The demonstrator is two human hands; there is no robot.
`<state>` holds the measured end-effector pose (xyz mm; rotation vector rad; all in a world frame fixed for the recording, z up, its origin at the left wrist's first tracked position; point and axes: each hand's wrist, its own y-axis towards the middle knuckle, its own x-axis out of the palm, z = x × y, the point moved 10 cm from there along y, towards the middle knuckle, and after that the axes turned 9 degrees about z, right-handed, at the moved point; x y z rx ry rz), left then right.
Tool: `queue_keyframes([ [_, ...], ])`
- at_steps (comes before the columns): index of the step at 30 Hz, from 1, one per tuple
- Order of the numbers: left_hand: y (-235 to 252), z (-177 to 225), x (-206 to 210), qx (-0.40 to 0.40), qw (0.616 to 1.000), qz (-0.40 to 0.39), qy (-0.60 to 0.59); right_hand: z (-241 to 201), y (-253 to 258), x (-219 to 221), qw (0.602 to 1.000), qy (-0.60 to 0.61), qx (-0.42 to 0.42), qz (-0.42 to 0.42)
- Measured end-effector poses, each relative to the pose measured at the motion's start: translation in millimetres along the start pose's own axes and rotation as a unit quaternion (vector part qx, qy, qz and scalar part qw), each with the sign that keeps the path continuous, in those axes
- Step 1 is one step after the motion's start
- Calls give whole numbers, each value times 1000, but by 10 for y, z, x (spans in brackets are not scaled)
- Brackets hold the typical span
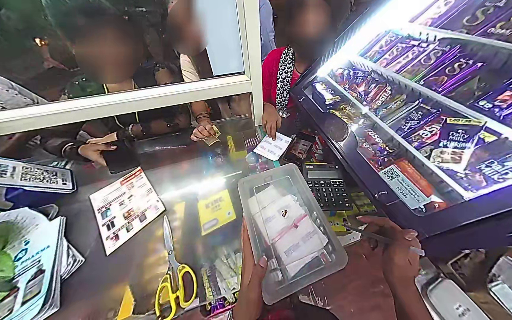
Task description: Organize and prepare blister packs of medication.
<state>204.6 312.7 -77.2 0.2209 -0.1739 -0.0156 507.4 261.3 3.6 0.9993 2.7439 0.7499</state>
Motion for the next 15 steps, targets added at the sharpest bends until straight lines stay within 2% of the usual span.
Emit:
queue_keyframes([
  [3,1,9,5,6,1000,-3,-1,-14,-2,-17,1000,-8,-17,9],
  [9,-5,20,3,6,1000,-7,17,-223,26,-27,986,-93,-131,44],
  [15,-3,25,7,7,1000,-6,24,-216,33,-24,985,-104,-119,73],
])
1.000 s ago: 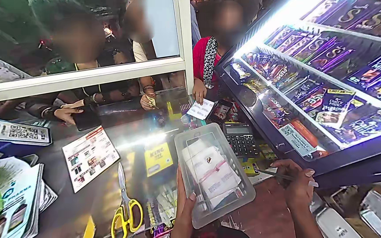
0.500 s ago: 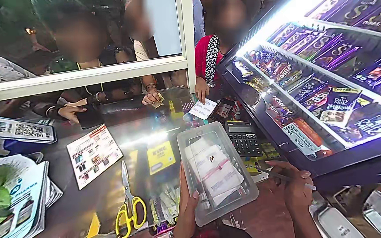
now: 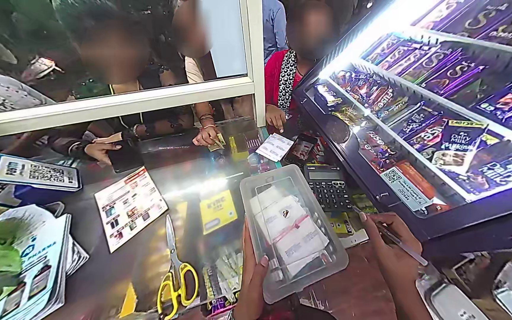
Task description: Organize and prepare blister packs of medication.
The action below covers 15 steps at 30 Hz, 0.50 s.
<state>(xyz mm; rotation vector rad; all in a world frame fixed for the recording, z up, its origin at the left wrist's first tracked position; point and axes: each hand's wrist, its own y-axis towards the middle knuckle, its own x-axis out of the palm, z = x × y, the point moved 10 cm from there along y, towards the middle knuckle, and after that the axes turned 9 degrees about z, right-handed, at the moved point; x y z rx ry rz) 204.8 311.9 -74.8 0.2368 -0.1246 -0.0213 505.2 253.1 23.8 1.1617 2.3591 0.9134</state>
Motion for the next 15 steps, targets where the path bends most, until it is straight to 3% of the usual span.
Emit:
queue_keyframes([
  [15,12,-16,-10,-5,1000,-3,4,-45,10,217,999,15,15,-44],
])
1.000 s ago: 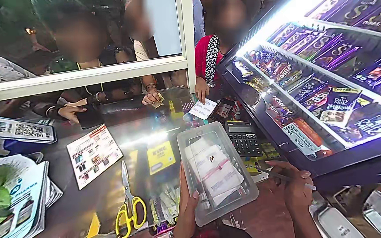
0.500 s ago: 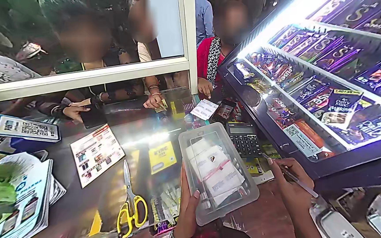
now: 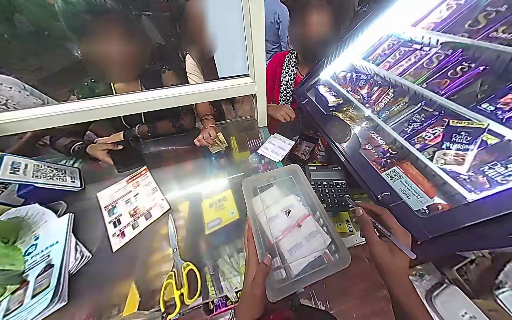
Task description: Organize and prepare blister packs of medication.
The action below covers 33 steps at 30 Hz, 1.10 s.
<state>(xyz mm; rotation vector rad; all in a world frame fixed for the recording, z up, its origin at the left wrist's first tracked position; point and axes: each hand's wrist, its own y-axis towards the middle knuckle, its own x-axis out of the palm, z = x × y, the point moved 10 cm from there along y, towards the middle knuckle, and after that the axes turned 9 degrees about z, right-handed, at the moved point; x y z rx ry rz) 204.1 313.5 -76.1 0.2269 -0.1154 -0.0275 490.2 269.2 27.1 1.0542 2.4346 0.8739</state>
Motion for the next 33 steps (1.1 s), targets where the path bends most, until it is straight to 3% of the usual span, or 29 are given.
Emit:
queue_keyframes([
  [5,-5,-8,3,-5,1000,-2,-2,-57,77,127,1000,-2,-8,-17],
  [8,-8,-7,-1,-4,1000,-4,1,-314,161,227,997,-12,-82,-5],
  [11,15,16,32,3,1000,-10,1,-694,248,415,975,-117,-188,-20],
  [13,-33,9,19,-6,1000,-14,2,-883,255,661,938,-233,-247,-70],
  [16,11,48,17,10,1000,-17,5,-878,304,937,903,-334,-236,-129],
  [22,-4,86,43,13,1000,-19,-3,-603,207,1082,893,-362,-169,-205],
  [33,23,108,68,2,999,-39,-3,-489,143,989,909,-336,-167,-180],
])
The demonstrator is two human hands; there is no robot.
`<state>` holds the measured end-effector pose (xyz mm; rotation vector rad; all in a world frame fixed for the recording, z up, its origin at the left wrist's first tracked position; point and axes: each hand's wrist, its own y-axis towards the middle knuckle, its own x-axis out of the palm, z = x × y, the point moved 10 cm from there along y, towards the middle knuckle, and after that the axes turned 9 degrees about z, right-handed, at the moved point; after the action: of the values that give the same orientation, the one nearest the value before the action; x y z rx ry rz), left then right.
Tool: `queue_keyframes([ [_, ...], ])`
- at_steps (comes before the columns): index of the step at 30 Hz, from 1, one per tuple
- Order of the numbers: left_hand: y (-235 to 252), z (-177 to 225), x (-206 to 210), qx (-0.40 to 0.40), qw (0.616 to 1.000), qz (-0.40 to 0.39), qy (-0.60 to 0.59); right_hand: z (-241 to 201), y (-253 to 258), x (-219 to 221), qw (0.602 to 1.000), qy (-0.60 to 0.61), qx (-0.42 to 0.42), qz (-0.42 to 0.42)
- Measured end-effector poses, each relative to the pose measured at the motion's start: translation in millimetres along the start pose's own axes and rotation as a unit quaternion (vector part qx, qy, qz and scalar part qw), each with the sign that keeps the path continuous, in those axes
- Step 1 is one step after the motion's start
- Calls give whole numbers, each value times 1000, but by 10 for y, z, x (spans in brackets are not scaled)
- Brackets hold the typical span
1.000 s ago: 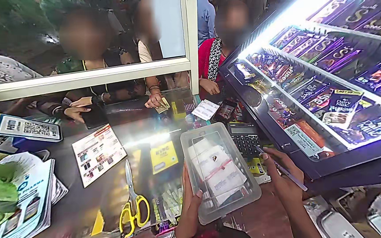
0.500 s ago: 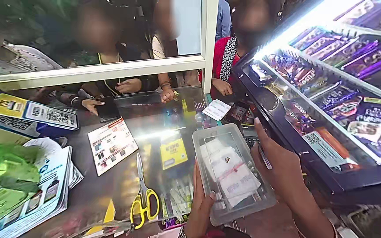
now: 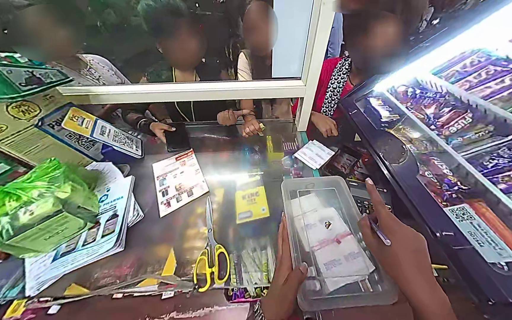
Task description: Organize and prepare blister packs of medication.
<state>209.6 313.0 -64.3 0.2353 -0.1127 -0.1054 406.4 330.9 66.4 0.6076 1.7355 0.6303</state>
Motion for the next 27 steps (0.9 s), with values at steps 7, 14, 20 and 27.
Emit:
queue_keyframes([
  [7,9,-1,-9,2,1000,1,4,139,-130,-22,999,15,42,3],
  [14,17,-31,-10,18,1000,10,7,307,-293,-6,993,82,86,-22],
  [20,14,-9,-10,17,1000,10,4,382,-376,2,986,124,109,-22],
  [27,19,-10,-19,10,1000,7,2,369,-400,13,981,156,112,-33],
])
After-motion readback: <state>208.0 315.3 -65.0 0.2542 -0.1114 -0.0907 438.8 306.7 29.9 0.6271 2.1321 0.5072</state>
